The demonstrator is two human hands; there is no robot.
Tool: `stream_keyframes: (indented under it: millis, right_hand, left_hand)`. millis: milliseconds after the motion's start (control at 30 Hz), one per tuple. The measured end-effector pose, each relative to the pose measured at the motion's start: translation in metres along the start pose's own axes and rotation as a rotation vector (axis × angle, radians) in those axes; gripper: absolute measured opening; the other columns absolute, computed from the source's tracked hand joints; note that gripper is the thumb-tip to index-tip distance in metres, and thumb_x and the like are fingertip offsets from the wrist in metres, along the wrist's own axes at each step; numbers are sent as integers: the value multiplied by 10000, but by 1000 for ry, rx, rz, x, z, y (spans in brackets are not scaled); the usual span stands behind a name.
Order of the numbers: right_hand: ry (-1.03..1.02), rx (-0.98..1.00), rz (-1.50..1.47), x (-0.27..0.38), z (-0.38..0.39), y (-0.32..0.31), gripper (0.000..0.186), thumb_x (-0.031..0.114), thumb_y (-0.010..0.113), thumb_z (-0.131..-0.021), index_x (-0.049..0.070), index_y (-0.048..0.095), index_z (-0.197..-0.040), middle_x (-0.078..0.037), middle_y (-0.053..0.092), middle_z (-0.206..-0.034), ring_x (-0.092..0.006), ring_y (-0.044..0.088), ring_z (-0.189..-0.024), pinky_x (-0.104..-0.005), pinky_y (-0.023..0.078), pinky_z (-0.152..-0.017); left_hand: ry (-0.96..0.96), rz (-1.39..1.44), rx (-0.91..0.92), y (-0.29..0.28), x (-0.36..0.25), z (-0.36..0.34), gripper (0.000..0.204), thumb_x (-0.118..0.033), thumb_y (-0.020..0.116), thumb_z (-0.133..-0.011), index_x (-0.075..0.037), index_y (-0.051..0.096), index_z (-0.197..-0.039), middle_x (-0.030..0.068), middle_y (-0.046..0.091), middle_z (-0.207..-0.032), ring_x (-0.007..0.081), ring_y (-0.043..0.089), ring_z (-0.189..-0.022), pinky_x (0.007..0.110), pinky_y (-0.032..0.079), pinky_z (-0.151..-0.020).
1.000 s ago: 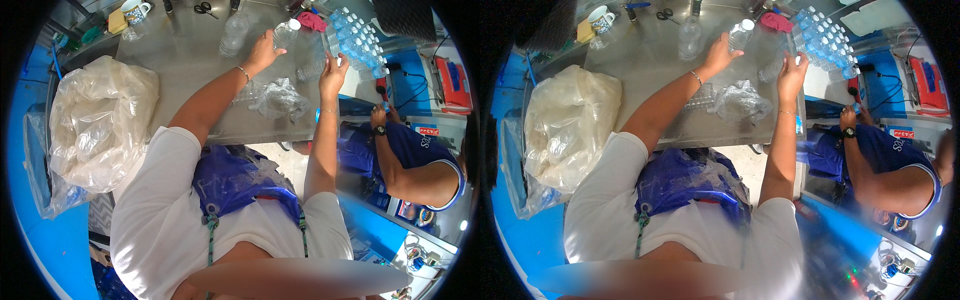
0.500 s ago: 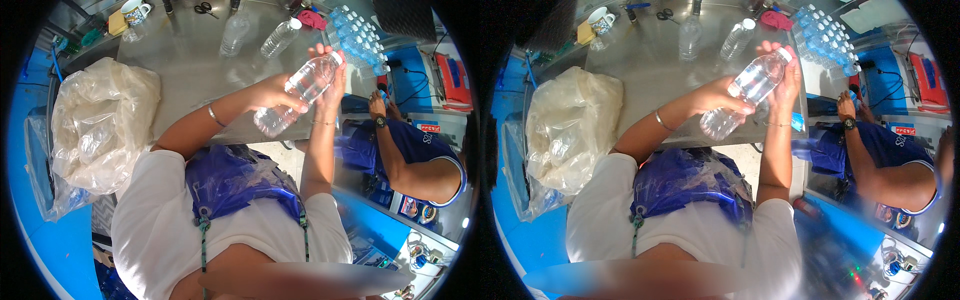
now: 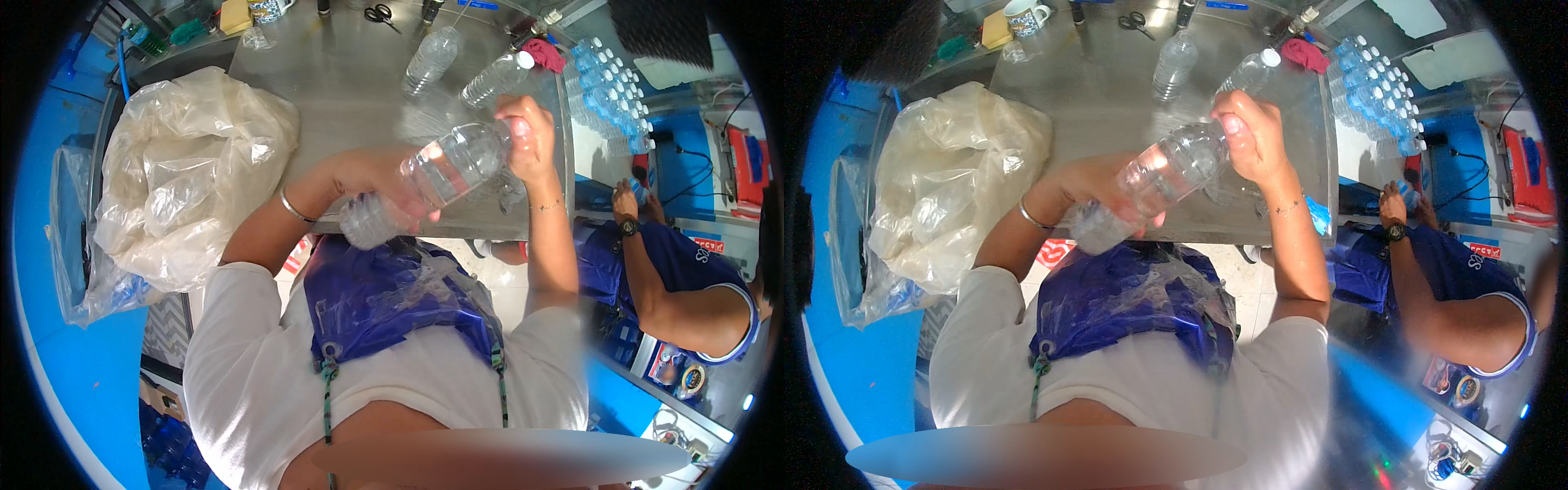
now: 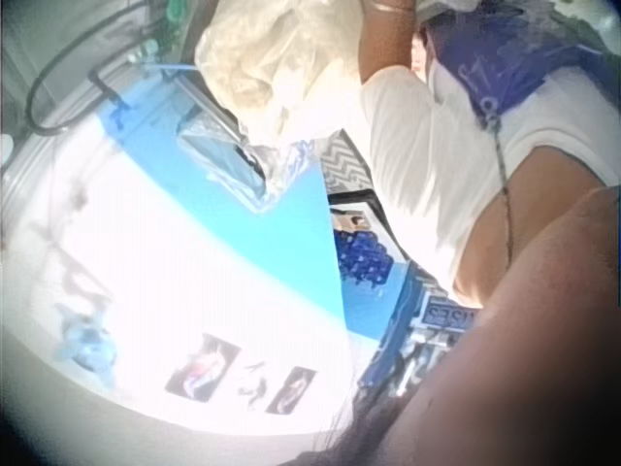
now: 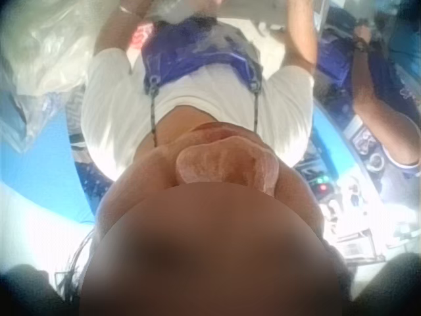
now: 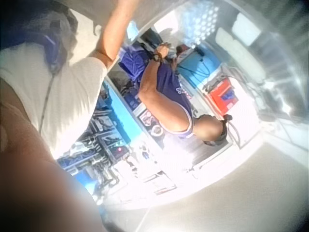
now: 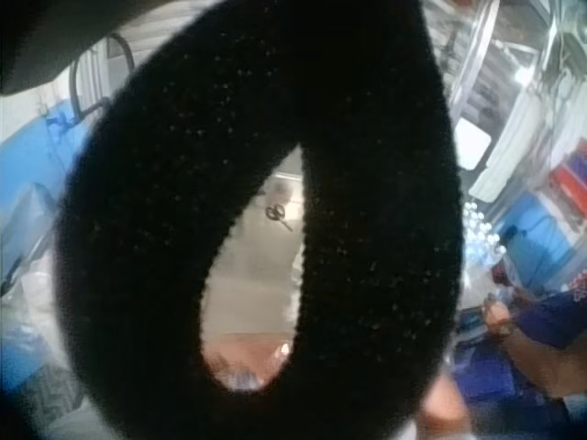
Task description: The person repeatedly picks up empty plastic bottles from a metal table, screws on white caps, and places the capped bottles into a large plastic bag. The person also handles a red and white striped cloth at the end.
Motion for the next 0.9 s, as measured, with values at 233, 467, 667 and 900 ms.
stream_keyframes:
  millis: [233, 467, 667, 900]
  right_hand:
    - [588, 232, 262, -85, 37, 40, 360, 315, 413, -988, -3, 583, -979, -156, 545, -703, -285, 540, -646, -344, 477, -643]
    - [461, 64, 134, -45, 37, -10, 501, 461, 311, -1026, 37, 564, -941, -43, 587, -842, -144, 505, -666, -284, 429, -615]
    - [537, -73, 588, -45, 37, -52, 282, 358, 520, -958, 86, 560, -892, -215, 576, -659, -456, 585, -700, -489, 443, -577]
    - [711, -145, 1146, -81, 87, -145, 354, 463, 533, -930, 118, 613, -936, -209, 658, -720, -422, 649, -729, -498, 492, -627]
  left_hand:
    - [-126, -1333, -609, -44, -17, 1, 733, -191, 771, -647, 46, 418, -1244, 248, 628, -918, 417, 637, -858, 453, 509, -752]
    - [109, -1329, -783, -22, -35, -7, 727, -226, 778, -682, -22, 408, -1273, 248, 626, -987, 428, 629, -889, 468, 504, -772]
    - [223, -1174, -749, -24, -23, -67, 893, -299, 809, -701, -14, 320, -1392, 275, 542, -1175, 424, 582, -1043, 476, 483, -869]
    - [210, -1066, -976, -122, -5, -142, 1039, -384, 829, -698, 23, 220, -1436, 295, 461, -1282, 447, 511, -1164, 469, 441, -977]
Point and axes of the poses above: each hand's wrist, its own z-axis away from the middle knuckle, its own y-axis out of the palm, x = y × z, the point moved 9 cm from there along -z, towards the middle knuckle
